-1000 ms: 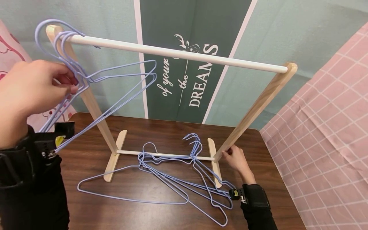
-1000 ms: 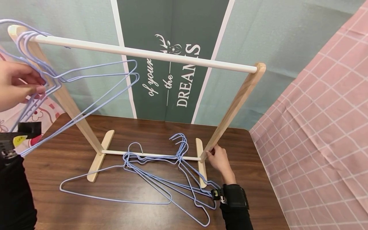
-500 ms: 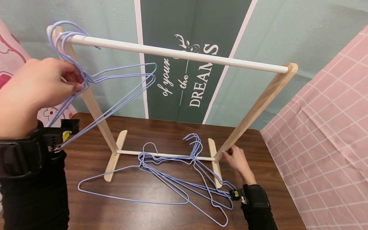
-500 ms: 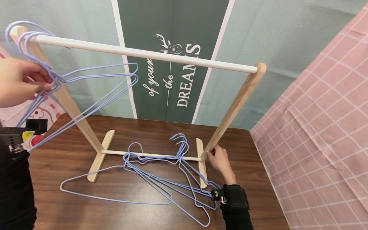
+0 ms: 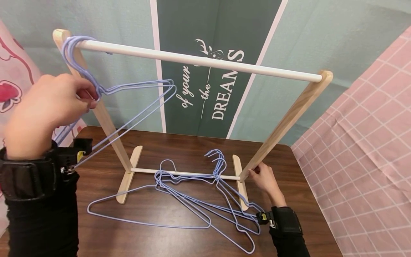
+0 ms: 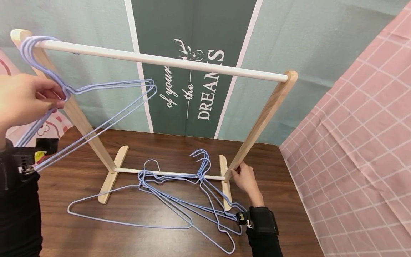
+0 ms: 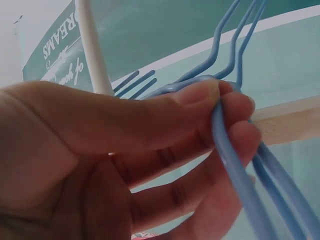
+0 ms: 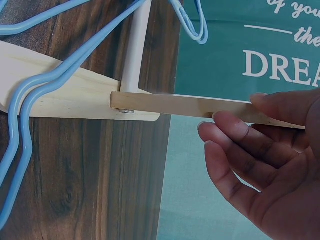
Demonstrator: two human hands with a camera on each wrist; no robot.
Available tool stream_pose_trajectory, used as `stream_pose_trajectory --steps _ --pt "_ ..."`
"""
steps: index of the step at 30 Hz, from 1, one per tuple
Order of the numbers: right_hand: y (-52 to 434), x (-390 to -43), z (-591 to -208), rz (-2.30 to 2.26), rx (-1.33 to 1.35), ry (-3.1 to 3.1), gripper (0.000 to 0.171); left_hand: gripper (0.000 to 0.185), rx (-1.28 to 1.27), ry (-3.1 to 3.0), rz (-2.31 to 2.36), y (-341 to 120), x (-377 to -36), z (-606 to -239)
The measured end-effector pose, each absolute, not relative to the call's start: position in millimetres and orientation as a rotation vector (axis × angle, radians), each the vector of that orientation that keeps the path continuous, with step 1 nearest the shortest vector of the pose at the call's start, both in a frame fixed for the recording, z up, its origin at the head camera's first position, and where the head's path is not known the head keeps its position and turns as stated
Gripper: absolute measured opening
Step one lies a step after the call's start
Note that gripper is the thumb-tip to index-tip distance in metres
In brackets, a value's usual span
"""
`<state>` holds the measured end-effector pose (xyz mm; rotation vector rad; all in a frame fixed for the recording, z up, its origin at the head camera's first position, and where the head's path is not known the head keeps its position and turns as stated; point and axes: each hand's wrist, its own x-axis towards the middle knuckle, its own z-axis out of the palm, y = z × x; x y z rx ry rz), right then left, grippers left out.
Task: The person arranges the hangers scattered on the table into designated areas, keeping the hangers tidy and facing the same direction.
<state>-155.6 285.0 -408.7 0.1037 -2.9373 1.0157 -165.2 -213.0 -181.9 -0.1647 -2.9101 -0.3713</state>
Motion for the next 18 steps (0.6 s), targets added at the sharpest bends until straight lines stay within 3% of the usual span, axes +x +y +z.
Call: stream_pose_trajectory --steps 18 --pt "286.1 -155.5 -410.0 1.017 0.105 -2.934 0.018 0.021 -0.134 -2.912 -0.423 -216.0 -164.0 -188.0"
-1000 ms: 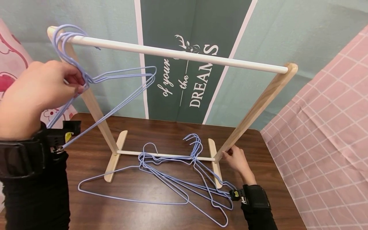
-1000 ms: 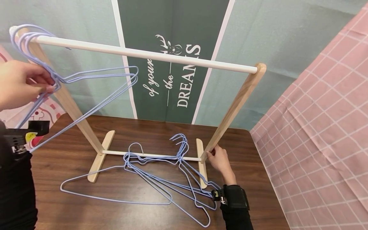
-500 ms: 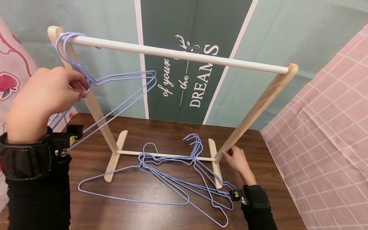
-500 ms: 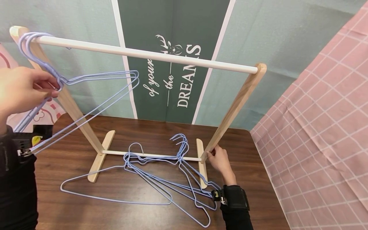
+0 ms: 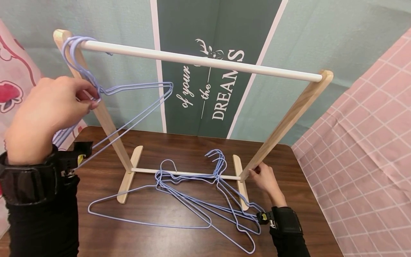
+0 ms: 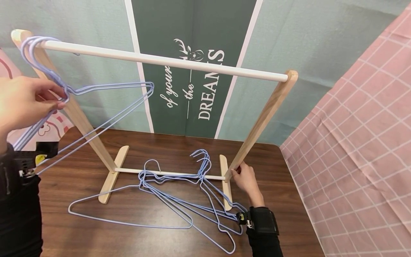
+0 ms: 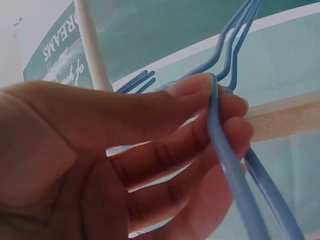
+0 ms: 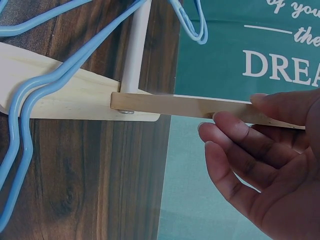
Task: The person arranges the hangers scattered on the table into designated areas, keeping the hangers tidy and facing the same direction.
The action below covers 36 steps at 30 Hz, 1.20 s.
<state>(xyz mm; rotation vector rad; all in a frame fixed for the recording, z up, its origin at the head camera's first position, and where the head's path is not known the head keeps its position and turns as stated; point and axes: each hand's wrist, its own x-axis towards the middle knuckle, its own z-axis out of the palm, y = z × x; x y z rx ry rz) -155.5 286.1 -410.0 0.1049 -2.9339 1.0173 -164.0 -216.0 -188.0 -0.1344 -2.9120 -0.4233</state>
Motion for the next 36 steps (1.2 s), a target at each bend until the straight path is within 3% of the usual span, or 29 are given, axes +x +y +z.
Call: stream_pose_trajectory --steps 36 --pt "285 -157 -409 1.012 0.102 -2.936 0.018 0.011 -0.276 -2.757 -0.375 -193 -136 -202"
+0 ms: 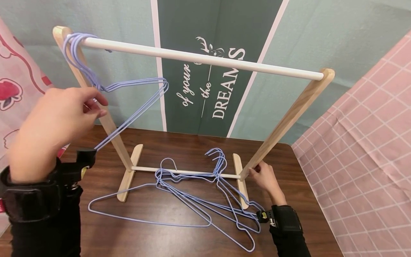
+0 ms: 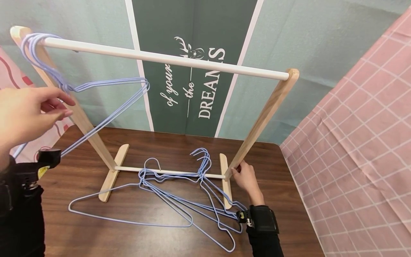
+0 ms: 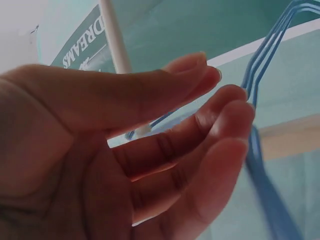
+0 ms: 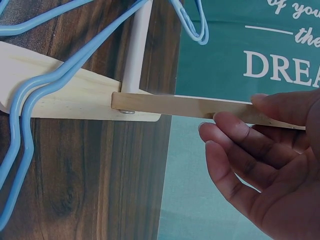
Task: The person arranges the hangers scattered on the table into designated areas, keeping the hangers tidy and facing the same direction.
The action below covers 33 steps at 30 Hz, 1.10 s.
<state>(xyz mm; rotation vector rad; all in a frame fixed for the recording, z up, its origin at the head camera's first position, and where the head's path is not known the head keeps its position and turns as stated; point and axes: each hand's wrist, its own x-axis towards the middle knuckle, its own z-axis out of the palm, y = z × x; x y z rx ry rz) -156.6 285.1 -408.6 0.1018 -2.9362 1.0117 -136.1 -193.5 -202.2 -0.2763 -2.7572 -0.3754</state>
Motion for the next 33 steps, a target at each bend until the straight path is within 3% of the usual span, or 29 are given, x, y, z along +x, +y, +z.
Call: stream_pose_trajectory --steps 33 --pt "285 -157 -409 0.997 0.127 -2.923 0.017 0.012 -0.517 -3.01 -0.48 -142 -129 -239"
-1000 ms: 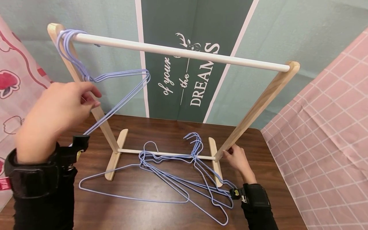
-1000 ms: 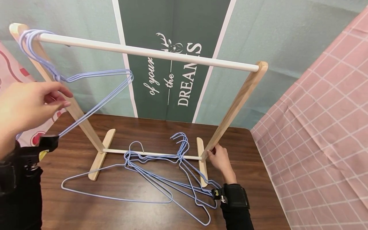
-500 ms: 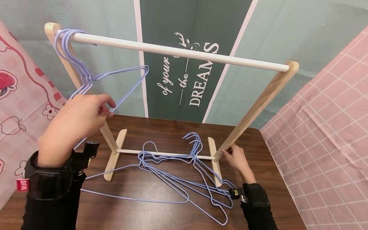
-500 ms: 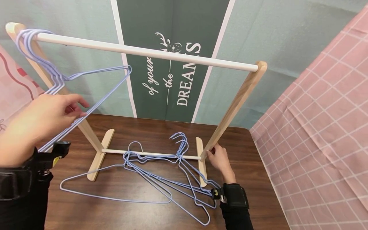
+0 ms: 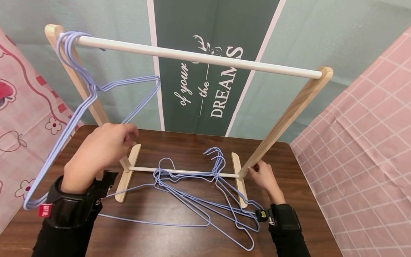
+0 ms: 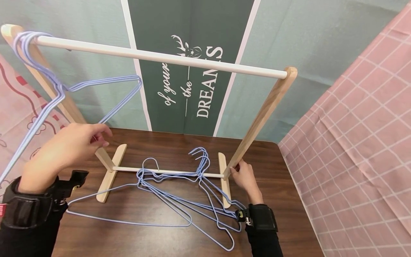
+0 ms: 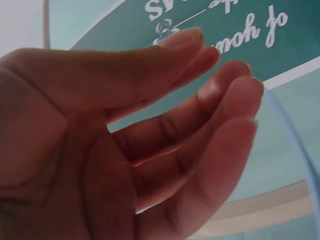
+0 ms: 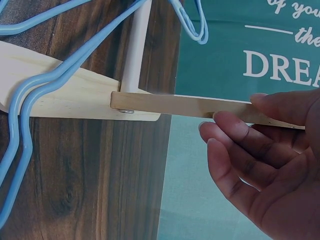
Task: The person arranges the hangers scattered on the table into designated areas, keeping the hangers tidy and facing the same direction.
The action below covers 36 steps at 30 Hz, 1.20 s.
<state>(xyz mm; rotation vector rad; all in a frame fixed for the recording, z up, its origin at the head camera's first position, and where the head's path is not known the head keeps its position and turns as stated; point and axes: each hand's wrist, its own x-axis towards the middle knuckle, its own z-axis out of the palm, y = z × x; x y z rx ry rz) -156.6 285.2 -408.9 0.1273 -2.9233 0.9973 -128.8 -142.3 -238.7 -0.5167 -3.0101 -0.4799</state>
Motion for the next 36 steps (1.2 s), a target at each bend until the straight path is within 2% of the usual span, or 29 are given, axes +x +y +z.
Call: stream_pose_trajectory --steps 22,36 --pt "286 -156 -409 0.969 0.153 -2.933 0.015 0.015 -0.528 -3.226 -0.494 -134 -145 -286" --pt "286 -156 -410 0.994 0.163 -2.924 0.016 0.01 -0.546 -3.314 -0.543 -133 -154 -331"
